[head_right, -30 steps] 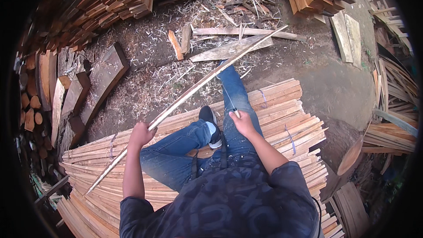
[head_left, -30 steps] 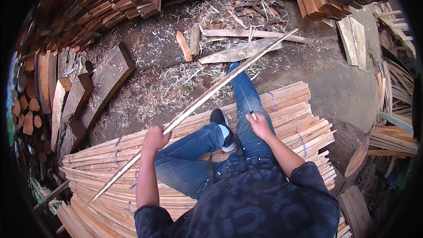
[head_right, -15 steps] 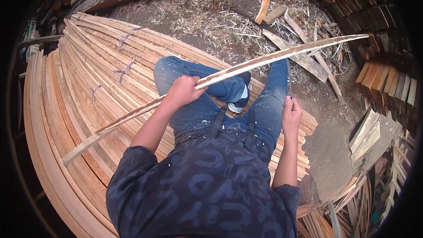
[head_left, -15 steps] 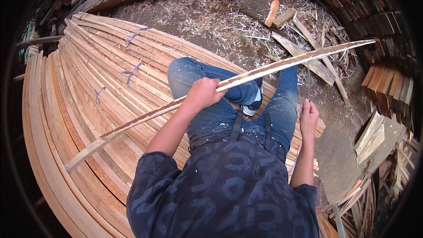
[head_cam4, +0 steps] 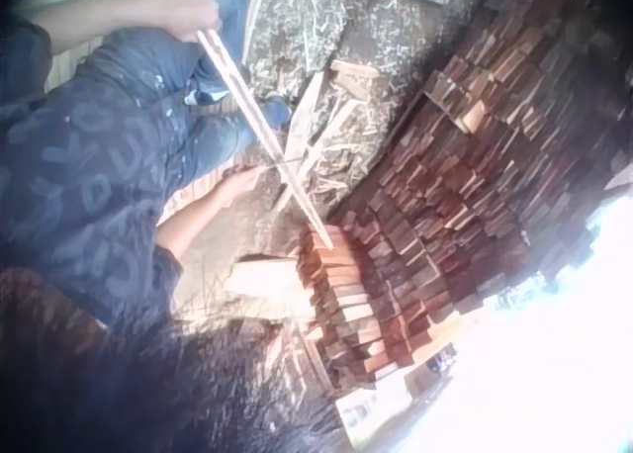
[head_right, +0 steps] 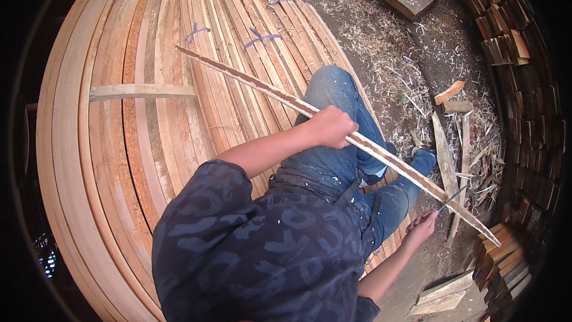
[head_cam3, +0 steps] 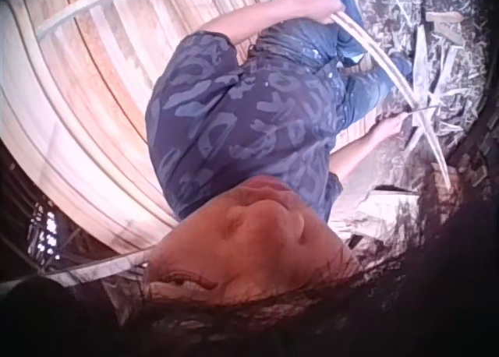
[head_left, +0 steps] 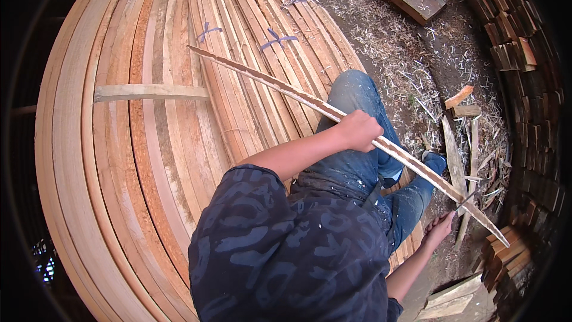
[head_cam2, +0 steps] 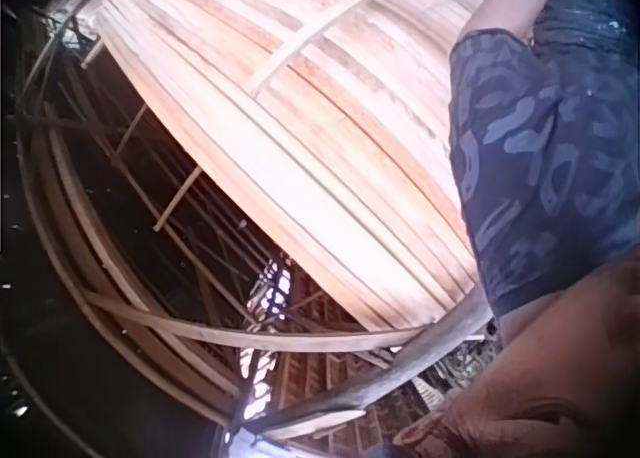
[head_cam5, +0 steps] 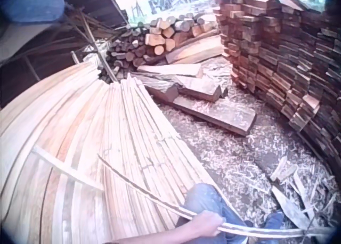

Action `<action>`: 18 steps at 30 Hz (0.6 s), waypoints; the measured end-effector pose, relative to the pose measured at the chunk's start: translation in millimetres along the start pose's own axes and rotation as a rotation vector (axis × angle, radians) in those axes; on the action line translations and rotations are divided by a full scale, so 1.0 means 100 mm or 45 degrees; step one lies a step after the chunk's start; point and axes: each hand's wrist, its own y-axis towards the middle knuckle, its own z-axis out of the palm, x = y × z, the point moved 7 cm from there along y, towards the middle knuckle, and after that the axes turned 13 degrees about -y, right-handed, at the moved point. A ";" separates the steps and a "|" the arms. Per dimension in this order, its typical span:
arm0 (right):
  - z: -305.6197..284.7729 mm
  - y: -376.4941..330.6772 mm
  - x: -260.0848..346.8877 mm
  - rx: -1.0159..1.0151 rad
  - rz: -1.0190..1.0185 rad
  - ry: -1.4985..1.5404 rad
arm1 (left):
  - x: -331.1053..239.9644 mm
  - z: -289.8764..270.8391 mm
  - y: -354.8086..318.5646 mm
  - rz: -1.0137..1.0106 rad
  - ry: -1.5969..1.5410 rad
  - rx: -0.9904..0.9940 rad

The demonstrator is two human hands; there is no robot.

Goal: The person sits on the ground and uses a curved knife to shave a long, thin piece of wood held between their legs. They repeatedly scrape the blade along the wood's surface to remove thin layers, creating wood shavings.

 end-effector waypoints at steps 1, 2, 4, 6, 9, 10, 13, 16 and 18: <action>-0.06 0.00 -0.08 -0.047 0.018 0.006 | 0.01 -0.04 -0.02 0.006 0.004 -0.015; -0.07 0.05 -0.14 -0.059 -0.084 -0.055 | 0.04 -0.11 -0.06 0.017 0.010 -0.024; -0.10 0.05 -0.14 -0.140 -0.165 0.046 | 0.07 -0.15 -0.09 0.047 0.015 -0.023; -0.09 0.02 -0.04 -0.283 -0.265 0.165 | 0.18 -0.15 -0.12 0.109 0.025 -0.073; -0.11 -0.03 0.11 -0.280 -0.207 0.367 | 0.26 -0.27 -0.24 0.175 0.046 -0.228; -0.12 0.00 0.07 -0.297 -0.173 0.412 | 0.24 -0.30 -0.29 0.222 0.060 -0.239; -0.04 -0.11 0.42 -0.037 -0.150 0.632 | 0.25 -0.38 -0.39 0.183 0.054 -0.290; -0.04 -0.16 0.26 -0.037 -0.096 0.893 | 0.17 -0.39 -0.33 0.263 -0.039 -0.232; 0.02 -0.17 0.22 0.017 -0.049 1.018 | 0.27 -0.35 -0.36 0.230 0.015 -0.052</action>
